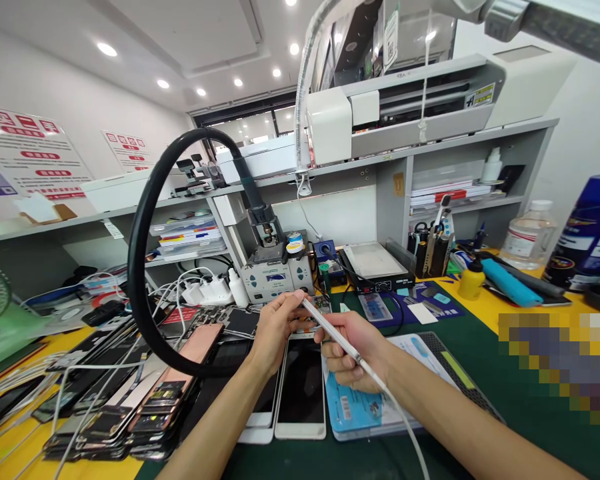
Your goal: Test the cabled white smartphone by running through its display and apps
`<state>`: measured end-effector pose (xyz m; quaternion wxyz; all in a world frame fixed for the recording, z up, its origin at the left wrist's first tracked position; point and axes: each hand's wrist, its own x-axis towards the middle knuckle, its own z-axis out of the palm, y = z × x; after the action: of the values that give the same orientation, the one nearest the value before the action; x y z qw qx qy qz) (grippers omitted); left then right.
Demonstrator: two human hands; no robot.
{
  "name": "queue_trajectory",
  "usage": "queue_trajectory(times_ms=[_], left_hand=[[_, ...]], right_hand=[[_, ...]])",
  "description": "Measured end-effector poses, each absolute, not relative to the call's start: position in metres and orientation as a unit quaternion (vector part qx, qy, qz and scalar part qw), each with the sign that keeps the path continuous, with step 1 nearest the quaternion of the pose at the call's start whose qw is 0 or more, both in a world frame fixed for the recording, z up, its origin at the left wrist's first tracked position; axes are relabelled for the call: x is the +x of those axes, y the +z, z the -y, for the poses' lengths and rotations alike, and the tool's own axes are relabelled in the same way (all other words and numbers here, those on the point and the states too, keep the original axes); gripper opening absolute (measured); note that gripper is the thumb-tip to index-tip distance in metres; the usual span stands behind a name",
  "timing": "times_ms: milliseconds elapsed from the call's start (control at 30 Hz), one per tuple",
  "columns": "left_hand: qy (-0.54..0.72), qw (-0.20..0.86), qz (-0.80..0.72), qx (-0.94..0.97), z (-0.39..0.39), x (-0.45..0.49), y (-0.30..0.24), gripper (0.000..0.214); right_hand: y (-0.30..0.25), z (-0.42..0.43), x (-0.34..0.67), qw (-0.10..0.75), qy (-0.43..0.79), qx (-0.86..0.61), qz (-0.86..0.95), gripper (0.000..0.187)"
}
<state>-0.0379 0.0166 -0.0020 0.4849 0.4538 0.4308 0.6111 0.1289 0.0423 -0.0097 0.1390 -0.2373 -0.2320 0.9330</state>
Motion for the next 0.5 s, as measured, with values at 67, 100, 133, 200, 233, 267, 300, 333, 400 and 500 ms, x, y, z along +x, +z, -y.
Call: queue_trajectory(times_ms=[67,100,133,200,233,267,300,333,400,500], left_hand=[[0.609,0.484,-0.435,0.454,-0.0169,-0.0379,-0.0019,0.040],[0.606,0.484,-0.437,0.455,-0.0169,-0.0379,-0.0017,0.040],[0.604,0.483,-0.440,0.455,-0.0169,-0.0378,-0.0013,0.040],[0.602,0.483,-0.443,0.456,-0.0165,-0.0376,-0.0004,0.040],[0.602,0.484,-0.442,0.456,-0.0162,-0.0375,0.0001,0.039],[0.602,0.484,-0.441,0.457,-0.0160,-0.0375,0.0006,0.039],[0.602,0.485,-0.439,0.457,-0.0158,-0.0375,0.0010,0.039],[0.603,0.484,-0.438,0.458,-0.0156,-0.0376,0.0012,0.038],[0.603,0.484,-0.434,0.462,-0.0157,-0.0382,0.0008,0.038],[0.601,0.485,-0.428,0.470,-0.0160,-0.0391,-0.0005,0.039]], right_hand=[[-0.0101,-0.0422,0.1292,0.140,0.933,-0.238,0.232,0.041],[-0.0101,-0.0422,0.1292,0.140,0.932,-0.240,0.232,0.041],[-0.0099,-0.0421,0.1291,0.141,0.931,-0.243,0.233,0.041],[-0.0095,-0.0422,0.1287,0.140,0.929,-0.249,0.235,0.040],[-0.0093,-0.0423,0.1284,0.140,0.929,-0.251,0.235,0.040],[-0.0093,-0.0425,0.1282,0.139,0.928,-0.252,0.235,0.039],[-0.0093,-0.0426,0.1280,0.139,0.928,-0.253,0.235,0.039],[-0.0094,-0.0427,0.1279,0.139,0.928,-0.253,0.235,0.039],[-0.0096,-0.0426,0.1278,0.139,0.929,-0.251,0.235,0.040],[-0.0090,-0.0418,0.1277,0.139,0.928,-0.250,0.237,0.042]])
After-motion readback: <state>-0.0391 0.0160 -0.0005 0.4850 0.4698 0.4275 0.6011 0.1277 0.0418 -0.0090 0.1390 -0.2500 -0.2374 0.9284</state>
